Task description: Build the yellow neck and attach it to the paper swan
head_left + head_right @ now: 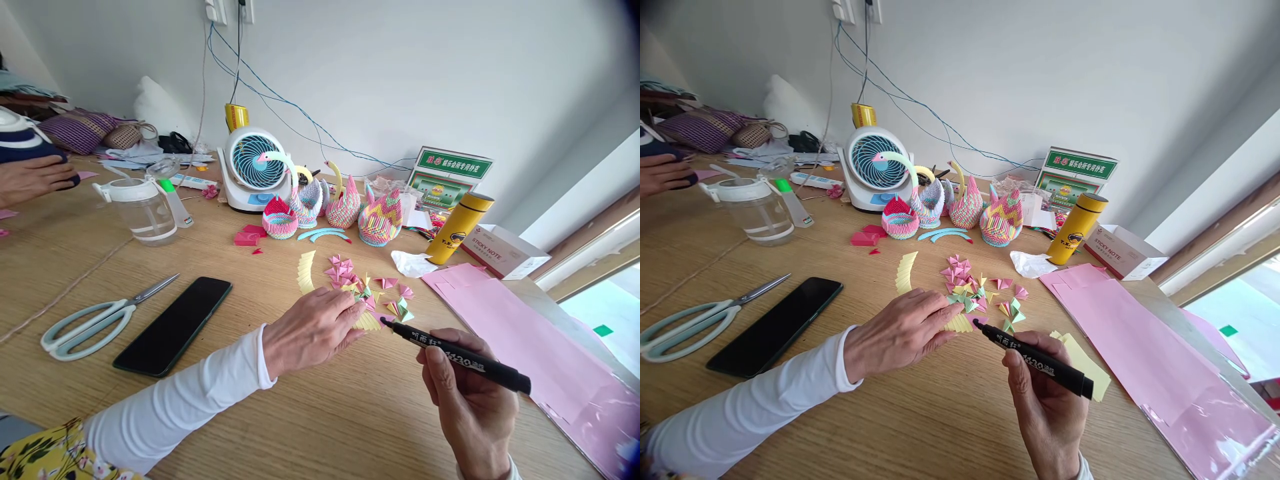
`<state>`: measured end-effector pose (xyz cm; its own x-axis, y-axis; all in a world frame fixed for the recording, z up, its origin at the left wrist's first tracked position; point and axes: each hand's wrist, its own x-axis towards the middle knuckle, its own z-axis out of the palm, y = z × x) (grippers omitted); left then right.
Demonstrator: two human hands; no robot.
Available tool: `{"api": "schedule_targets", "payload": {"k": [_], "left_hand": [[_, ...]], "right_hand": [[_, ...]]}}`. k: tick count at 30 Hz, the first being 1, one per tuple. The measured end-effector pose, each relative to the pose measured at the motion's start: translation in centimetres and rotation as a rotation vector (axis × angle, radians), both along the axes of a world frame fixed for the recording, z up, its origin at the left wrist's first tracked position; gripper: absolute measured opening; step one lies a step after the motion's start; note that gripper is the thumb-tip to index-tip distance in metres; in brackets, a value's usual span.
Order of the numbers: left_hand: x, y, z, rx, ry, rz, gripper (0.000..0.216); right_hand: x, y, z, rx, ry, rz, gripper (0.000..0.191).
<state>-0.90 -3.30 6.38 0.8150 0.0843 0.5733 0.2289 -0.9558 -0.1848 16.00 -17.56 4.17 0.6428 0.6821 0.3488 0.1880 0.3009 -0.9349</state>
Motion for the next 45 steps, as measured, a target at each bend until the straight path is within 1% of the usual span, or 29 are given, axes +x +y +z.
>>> {"api": "schedule_targets", "payload": {"k": [6,13,20,28,33,45], "left_hand": [[0.00,0.00,-0.15,0.000,-0.008,-0.003,0.033],[-0.03,-0.08,-0.13,-0.015,0.007,0.006,0.034],[0.01,-0.11,-0.11,-0.011,0.008,0.005,0.033],[-0.04,-0.05,-0.23,-0.009,0.013,0.010,0.034],[-0.01,0.00,-0.29,0.013,-0.013,-0.005,0.031],[-0.09,-0.08,-0.11,0.003,-0.014,-0.005,0.031]], "right_hand": [[0.03,-0.09,0.17,-0.011,0.036,0.000,0.024],[-0.23,0.11,0.20,-0.007,0.025,-0.010,0.027],[-0.15,0.07,0.14,-0.019,0.024,0.004,0.023],[-0.09,-0.14,0.39,-0.031,0.036,-0.017,0.027],[-0.09,-0.15,0.45,-0.025,0.055,-0.011,0.025],[-0.16,-0.08,0.35,-0.052,0.051,-0.004,0.024]]}}
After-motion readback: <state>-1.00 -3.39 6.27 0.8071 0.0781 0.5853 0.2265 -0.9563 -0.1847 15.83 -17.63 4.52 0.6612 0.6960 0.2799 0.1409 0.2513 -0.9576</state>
